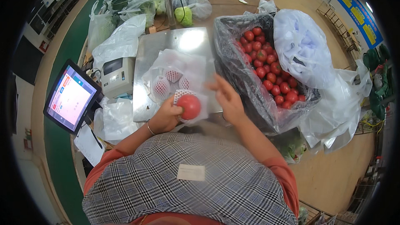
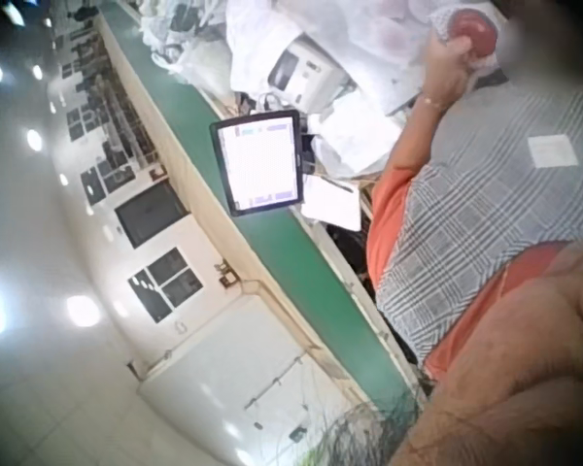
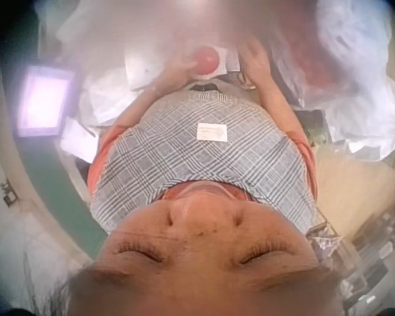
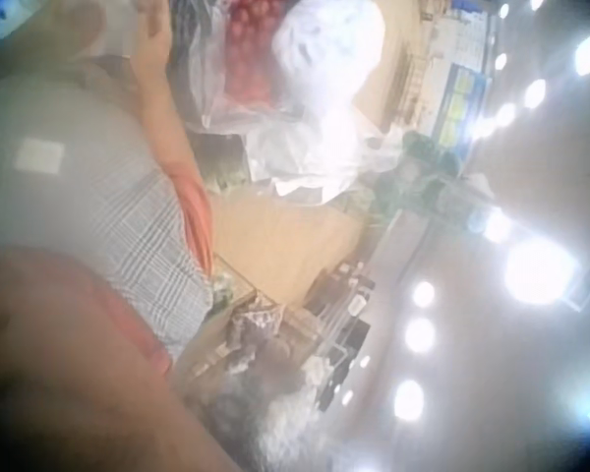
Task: The person repeatedly picks tomatoes from a bulk bin, wraps each one individually in a foam net, and places the wrapped tomatoes into a plastic bag on a digital scale. The process is repeated continuously throughout the clip.
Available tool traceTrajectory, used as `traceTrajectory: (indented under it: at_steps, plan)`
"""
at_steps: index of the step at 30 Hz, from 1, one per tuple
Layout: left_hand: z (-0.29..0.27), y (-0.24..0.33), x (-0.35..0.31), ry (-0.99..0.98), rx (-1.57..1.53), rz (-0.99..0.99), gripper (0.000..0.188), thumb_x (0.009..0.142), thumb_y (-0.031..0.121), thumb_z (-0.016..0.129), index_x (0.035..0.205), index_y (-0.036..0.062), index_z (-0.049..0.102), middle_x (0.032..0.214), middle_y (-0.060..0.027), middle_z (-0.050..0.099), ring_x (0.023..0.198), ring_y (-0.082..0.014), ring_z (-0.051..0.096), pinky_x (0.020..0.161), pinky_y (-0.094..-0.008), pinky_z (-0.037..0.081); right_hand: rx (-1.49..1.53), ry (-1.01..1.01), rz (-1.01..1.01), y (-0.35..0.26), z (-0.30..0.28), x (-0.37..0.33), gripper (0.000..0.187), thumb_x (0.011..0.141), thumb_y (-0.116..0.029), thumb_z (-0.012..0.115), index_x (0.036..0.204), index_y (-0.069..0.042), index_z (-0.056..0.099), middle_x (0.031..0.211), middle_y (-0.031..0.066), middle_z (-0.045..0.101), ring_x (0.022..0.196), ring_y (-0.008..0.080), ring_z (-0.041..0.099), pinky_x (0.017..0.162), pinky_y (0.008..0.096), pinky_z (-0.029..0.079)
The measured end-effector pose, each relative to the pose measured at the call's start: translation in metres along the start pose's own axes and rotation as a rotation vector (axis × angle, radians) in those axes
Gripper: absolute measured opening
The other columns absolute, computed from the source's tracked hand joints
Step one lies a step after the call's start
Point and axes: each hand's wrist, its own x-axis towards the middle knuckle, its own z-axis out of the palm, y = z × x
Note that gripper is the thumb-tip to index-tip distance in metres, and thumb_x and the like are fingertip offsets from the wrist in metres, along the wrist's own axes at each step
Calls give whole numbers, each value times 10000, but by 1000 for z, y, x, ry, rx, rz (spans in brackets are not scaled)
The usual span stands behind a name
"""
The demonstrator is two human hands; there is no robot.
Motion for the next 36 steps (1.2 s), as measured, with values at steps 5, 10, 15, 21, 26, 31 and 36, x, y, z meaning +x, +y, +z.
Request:
traceTrajectory:
  at_steps: [5, 10, 15, 21, 26, 31, 36]
  plan:
    - [-10, -8, -3, -128, -229, -17, 717, 772, 230, 728, 1364, 8, 390, 1287, -109, 524, 1179, -230, 545, 1037, -386, 435, 601, -140, 357, 14, 24, 3, 721, 860, -193, 640, 1465, 20, 312, 1456, 159, 414, 1301, 231, 448, 1079, 343, 362]
    - [-19, 0, -10, -117, 200, -12, 735, 761, 217, 746, 1369, 11, 389, 1286, -106, 520, 1187, -209, 532, 1033, -377, 431, 691, -1, 319, 14, 35, 12, 693, 802, -83, 709, 1423, -25, 408, 1260, 111, 570, 1141, 198, 564, 983, 321, 458]
    - [-20, 1, -7, -21, 153, 50, 713, 778, 157, 709, 1387, 19, 364, 1266, -102, 528, 1179, -196, 535, 1029, -368, 433, 619, 84, 268, 17, 31, 26, 585, 796, 57, 644, 1355, -12, 487, 1039, 49, 593, 952, 148, 592, 877, 283, 491]
    - [-26, 8, -8, 127, -168, 45, 634, 768, 55, 664, 1337, 27, 387, 1256, -103, 522, 1160, -206, 545, 1013, -365, 450, -74, 182, 66, 0, 25, 31, 549, 802, 99, 610, 1334, 3, 510, 935, 8, 542, 850, 72, 513, 752, 210, 421]
    - [-44, -1, 6, 407, 712, 490, 567, 714, 34, 710, 1237, 50, 492, 1152, -122, 528, 1060, -253, 567, 934, -371, 471, -324, 247, -149, -23, 43, 40, 484, 797, 48, 618, 1274, -13, 567, 865, 34, 586, 806, 123, 560, 755, 254, 453]
    - [-58, 26, 23, 647, 1376, 701, 554, 660, 96, 757, 1180, 74, 566, 1114, -157, 509, 1029, -313, 551, 866, -383, 479, -560, 129, -294, -20, 39, 58, 453, 773, 16, 666, 1221, -12, 598, 879, 88, 622, 845, 191, 605, 768, 298, 475]
    - [-108, 37, 58, 711, 1691, 633, 533, 683, 65, 708, 1196, 65, 564, 1195, -174, 500, 1100, -355, 526, 907, -401, 471, -813, 181, -334, 10, 20, 73, 355, 757, -46, 724, 1098, -17, 631, 981, 130, 626, 918, 287, 613, 807, 346, 491]
